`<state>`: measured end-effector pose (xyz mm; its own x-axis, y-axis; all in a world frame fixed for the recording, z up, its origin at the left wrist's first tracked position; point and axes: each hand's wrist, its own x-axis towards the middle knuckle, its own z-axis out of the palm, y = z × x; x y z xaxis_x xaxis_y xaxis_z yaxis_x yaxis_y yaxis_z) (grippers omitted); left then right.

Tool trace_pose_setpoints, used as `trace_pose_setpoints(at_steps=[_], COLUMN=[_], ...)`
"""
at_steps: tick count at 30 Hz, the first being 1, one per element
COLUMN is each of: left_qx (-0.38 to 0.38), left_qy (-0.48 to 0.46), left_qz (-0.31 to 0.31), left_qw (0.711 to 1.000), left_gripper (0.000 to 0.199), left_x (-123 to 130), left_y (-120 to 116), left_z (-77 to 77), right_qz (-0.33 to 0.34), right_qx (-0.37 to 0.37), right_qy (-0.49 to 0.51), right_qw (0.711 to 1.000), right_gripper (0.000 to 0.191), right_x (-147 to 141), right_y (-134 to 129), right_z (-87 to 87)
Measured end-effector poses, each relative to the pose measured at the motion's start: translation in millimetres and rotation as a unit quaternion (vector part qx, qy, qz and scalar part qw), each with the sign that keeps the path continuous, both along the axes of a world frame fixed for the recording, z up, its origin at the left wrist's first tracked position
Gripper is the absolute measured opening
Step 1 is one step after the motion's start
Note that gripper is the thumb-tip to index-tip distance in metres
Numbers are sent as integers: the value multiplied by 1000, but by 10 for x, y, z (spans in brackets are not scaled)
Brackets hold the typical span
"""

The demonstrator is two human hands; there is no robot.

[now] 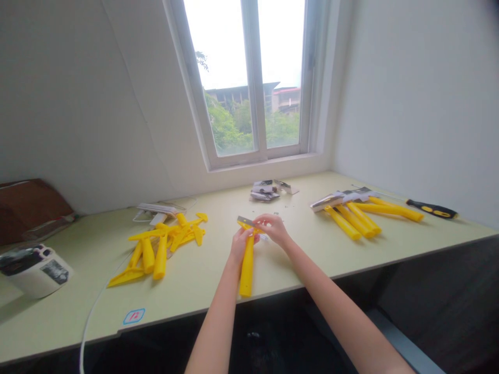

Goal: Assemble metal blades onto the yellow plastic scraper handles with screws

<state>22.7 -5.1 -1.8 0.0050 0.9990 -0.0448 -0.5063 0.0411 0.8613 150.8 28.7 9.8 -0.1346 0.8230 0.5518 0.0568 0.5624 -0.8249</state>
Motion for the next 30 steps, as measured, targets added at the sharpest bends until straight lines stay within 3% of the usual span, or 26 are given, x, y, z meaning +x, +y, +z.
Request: trace_pose_setpoints(at_steps=[4,11,23,30], left_qx=[-6,-9,35,52], left_qy=[12,29,65,91], left_qz=[19,73,104,133], left_qw=[1000,997,992,985], left_gripper=[24,19,28,33], left_x=[3,-5,-19,-40], left_y=[-3,13,43,28], left_z=[13,1,-77,-77], right_qz=[-1,53,107,85], right_qx=[-5,-7,-40,-154], right_qy=[-11,-22,-9,-33], right_qw=[1000,998,993,984], right_gripper=[9,10,10,17], right_x=[14,1,-9,-2], right_y=[2,36,15,-25], right_z=[-5,-62,-47,-4])
